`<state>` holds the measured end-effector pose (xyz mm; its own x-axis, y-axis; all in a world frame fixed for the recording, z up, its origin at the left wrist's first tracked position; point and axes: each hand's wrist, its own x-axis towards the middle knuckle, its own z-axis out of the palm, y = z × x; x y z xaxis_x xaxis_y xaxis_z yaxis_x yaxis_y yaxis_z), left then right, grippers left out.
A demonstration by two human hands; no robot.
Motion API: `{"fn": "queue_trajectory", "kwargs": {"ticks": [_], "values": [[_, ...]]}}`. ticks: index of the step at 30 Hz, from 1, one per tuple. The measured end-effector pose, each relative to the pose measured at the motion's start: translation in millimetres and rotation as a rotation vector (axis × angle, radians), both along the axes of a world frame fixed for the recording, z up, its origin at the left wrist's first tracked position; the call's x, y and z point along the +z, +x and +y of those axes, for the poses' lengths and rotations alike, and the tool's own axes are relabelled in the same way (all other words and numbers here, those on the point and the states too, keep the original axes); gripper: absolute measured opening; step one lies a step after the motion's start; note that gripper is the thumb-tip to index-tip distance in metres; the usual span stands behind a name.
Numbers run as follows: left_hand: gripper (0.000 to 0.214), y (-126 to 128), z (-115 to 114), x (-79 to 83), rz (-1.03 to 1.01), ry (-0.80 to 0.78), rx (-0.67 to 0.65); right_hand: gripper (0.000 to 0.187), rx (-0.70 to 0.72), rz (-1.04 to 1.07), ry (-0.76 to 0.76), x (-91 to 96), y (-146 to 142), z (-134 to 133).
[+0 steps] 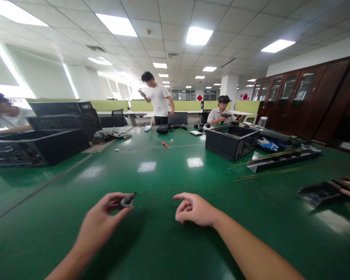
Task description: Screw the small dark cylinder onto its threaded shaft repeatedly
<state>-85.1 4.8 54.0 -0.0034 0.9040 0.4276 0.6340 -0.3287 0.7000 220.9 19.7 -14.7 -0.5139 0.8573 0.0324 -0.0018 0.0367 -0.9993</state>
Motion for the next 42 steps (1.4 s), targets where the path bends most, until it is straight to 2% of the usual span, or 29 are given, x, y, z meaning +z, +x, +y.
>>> {"fn": "queue_trajectory", "kwargs": {"ticks": [1,5,7,11,17,23,27,30,36,42], "values": [[0.055,18.7,7.2,-6.4,-0.003,-0.038,-0.148,0.081,-0.042,-0.047,0.046,-1.4,5.3,2.4],[0.029,84.9,17.7,-32.7,0.052,-0.016,-0.348,0.08,-0.182,-0.235,0.222,-7.5,27.3,12.7],[0.024,97.6,13.6,-42.7,0.089,-0.006,-0.447,0.075,-0.21,-0.272,0.288,-9.4,33.3,15.0],[0.021,92.8,5.5,-53.2,0.147,-0.018,-0.597,0.063,-0.162,-0.331,0.416,-7.2,30.9,10.2],[0.024,85.0,12.0,-56.3,0.079,-0.047,-0.557,0.053,-0.09,-0.414,0.571,4.4,18.8,-7.3],[0.026,86.3,14.5,-58.0,0.039,-0.014,-0.581,0.04,-0.116,-0.501,0.586,5.9,7.3,-11.5],[0.026,88.1,14.2,-59.1,0.041,-0.014,-0.547,0.037,-0.152,-0.495,0.625,4.8,1.4,-9.6],[0.024,89.4,13.5,-56.8,0.038,-0.023,-0.528,0.035,-0.178,-0.498,0.641,5.4,0.6,-9.6],[0.024,90.2,10.8,-51.9,0.052,-0.022,-0.514,0.017,-0.216,-0.559,0.675,7.7,0.1,-10.3],[0.024,90.3,11.2,-53.2,0.057,-0.017,-0.495,0.013,-0.203,-0.581,0.708,8.3,0.5,-10.0]]}}
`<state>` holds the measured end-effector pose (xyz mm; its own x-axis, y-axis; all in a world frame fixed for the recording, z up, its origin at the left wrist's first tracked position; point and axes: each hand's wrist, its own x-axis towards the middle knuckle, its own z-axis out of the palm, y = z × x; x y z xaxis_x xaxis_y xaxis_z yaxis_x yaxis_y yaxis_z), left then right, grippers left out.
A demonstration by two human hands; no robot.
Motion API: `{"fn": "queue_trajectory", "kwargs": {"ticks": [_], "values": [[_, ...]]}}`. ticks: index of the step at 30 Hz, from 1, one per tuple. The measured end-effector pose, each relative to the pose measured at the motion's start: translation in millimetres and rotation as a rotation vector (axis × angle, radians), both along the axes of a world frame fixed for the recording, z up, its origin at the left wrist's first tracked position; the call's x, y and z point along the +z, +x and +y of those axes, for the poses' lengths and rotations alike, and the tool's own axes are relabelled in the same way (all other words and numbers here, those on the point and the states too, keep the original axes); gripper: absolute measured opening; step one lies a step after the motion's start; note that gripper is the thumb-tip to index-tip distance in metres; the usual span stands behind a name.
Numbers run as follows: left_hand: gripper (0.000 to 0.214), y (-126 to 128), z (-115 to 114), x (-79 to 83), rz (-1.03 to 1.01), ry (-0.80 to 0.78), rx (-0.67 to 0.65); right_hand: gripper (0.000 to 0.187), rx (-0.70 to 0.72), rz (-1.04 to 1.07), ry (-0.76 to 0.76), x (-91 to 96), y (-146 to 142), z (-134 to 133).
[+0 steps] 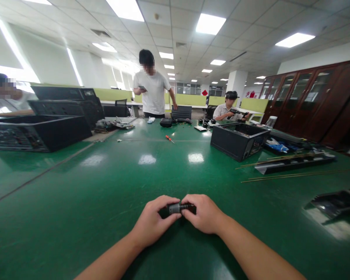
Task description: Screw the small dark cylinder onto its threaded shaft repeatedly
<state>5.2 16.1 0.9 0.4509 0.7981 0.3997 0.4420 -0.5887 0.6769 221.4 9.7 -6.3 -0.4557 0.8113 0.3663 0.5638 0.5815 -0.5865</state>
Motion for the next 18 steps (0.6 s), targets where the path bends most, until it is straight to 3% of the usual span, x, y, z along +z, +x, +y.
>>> {"fn": "queue_trajectory", "kwargs": {"ticks": [18], "values": [[0.025,-0.2,3.4,-3.2,0.018,-0.031,0.015,0.014,0.01,-0.015,0.005,3.8,3.7,-0.2]]}}
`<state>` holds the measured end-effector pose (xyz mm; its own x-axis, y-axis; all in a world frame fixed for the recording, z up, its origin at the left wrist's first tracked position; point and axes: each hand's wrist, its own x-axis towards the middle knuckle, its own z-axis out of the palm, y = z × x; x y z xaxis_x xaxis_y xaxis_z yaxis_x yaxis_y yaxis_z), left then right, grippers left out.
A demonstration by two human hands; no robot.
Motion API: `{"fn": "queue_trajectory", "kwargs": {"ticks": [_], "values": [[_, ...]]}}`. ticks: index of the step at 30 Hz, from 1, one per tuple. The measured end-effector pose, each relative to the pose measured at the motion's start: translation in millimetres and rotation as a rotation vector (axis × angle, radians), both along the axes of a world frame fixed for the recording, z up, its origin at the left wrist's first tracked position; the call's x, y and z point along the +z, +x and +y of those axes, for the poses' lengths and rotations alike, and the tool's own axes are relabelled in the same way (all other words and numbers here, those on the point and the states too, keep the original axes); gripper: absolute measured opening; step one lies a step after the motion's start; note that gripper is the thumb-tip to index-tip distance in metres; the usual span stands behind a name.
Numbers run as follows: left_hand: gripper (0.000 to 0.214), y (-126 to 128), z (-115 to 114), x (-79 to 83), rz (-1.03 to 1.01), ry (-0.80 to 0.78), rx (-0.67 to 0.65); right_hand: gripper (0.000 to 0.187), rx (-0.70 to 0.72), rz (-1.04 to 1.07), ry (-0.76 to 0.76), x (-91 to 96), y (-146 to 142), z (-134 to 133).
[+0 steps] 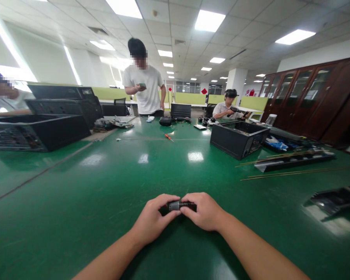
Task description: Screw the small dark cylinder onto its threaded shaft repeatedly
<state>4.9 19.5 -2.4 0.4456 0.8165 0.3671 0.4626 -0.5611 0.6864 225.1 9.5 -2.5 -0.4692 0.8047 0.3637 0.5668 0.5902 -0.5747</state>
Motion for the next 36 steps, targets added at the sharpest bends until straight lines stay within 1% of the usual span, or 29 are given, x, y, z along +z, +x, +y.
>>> {"fn": "queue_trajectory", "kwargs": {"ticks": [12,19,36], "values": [[0.026,-0.5,0.1,-2.1,0.009,0.019,0.002,0.013,0.001,-0.016,0.025,1.0,0.4,0.4],[0.027,-1.5,-0.8,-2.6,0.013,0.021,0.008,0.012,-0.008,-0.026,0.003,0.7,1.0,1.0],[0.026,-1.8,-0.1,-3.5,0.004,0.023,0.006,0.013,-0.009,-0.037,0.023,2.7,2.9,-0.2]]}}
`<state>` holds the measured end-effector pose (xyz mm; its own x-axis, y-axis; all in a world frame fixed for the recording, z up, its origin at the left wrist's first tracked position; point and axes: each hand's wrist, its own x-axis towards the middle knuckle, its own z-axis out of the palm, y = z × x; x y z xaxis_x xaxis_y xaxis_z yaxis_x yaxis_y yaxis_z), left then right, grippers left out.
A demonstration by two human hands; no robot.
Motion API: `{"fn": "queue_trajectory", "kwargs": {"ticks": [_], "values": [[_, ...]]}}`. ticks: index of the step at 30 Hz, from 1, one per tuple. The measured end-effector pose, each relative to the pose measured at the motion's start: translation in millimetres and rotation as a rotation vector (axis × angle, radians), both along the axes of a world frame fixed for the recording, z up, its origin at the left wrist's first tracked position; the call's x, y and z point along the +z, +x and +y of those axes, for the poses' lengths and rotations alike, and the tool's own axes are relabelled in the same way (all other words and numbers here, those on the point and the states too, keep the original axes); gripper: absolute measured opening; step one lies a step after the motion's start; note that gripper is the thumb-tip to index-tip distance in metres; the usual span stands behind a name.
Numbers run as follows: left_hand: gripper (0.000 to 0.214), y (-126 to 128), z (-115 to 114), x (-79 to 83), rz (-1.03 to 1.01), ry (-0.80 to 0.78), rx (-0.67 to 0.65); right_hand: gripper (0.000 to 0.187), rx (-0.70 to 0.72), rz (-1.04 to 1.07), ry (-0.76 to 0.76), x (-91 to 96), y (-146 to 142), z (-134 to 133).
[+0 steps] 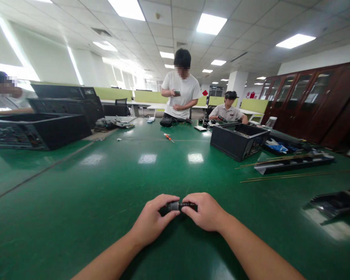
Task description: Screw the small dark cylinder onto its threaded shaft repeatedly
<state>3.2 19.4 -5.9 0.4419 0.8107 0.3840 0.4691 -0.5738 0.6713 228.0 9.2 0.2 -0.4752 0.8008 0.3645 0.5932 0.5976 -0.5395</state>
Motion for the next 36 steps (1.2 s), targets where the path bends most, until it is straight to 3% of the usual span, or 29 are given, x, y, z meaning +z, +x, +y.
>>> {"fn": "queue_trajectory", "kwargs": {"ticks": [36], "values": [[0.026,0.5,-2.6,-0.2,-0.026,-0.014,0.005,0.013,-0.043,-0.052,-0.023,1.0,3.7,-3.5]]}}
